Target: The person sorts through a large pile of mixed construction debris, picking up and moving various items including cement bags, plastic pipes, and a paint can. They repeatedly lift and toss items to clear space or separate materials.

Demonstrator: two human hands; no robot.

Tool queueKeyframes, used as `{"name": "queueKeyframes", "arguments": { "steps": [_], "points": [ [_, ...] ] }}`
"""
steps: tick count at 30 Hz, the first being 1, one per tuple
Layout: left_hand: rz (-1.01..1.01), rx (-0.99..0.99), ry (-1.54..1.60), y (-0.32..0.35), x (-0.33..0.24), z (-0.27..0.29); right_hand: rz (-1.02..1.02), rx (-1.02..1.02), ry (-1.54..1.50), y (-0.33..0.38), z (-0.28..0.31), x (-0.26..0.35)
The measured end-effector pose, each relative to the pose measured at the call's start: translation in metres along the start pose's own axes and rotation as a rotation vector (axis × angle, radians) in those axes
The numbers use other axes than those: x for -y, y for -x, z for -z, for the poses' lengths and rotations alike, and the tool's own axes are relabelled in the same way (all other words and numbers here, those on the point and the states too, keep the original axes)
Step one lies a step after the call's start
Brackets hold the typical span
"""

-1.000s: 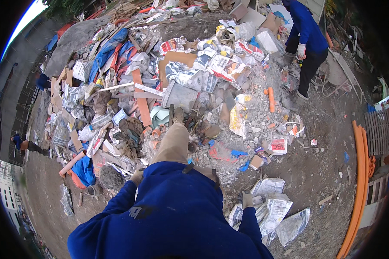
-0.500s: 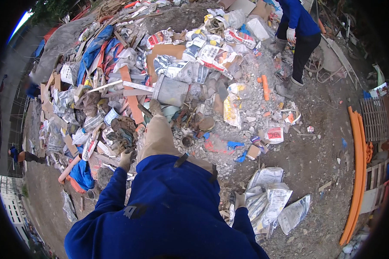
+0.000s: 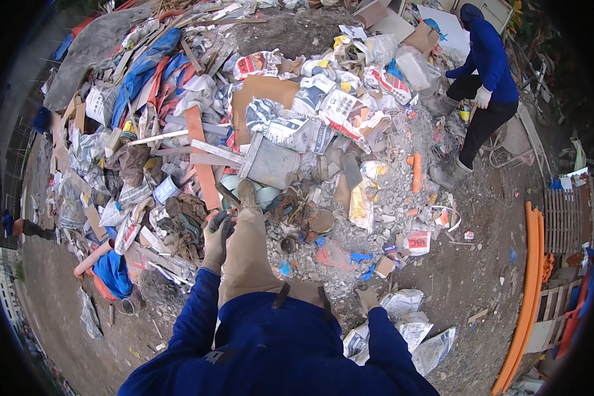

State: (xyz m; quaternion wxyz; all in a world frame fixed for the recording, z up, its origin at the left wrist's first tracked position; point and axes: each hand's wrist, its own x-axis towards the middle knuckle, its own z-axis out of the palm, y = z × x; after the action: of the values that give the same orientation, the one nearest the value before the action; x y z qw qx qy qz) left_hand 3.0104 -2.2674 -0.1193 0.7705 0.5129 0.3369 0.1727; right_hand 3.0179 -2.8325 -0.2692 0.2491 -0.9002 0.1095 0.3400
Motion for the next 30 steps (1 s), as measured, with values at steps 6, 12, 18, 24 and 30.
{"name": "queueKeyframes", "arguments": {
  "steps": [6, 12, 18, 24, 30],
  "points": [
    [0.065, -0.079, -0.237, -0.061, 0.048, 0.07, 0.256, 0.057, 0.097, -0.136, 0.024, 0.195],
    [0.649, -0.615, -0.059, 0.001, 0.12, 0.243, 0.371, 0.003, 0.376, -0.292, 0.013, 0.416],
    [0.808, -0.695, -0.162, 0.091, 0.14, 0.297, 0.546, -0.175, 0.701, -0.406, -0.014, 0.591],
    [0.825, -0.342, -0.488, 0.05, 0.125, 0.273, 0.638, -0.387, 1.038, -0.491, -0.039, 0.656],
    [0.673, -0.178, -0.708, 0.004, 0.117, 0.269, 0.612, -0.222, 1.14, -0.559, -0.055, 0.655]
  ]
}}
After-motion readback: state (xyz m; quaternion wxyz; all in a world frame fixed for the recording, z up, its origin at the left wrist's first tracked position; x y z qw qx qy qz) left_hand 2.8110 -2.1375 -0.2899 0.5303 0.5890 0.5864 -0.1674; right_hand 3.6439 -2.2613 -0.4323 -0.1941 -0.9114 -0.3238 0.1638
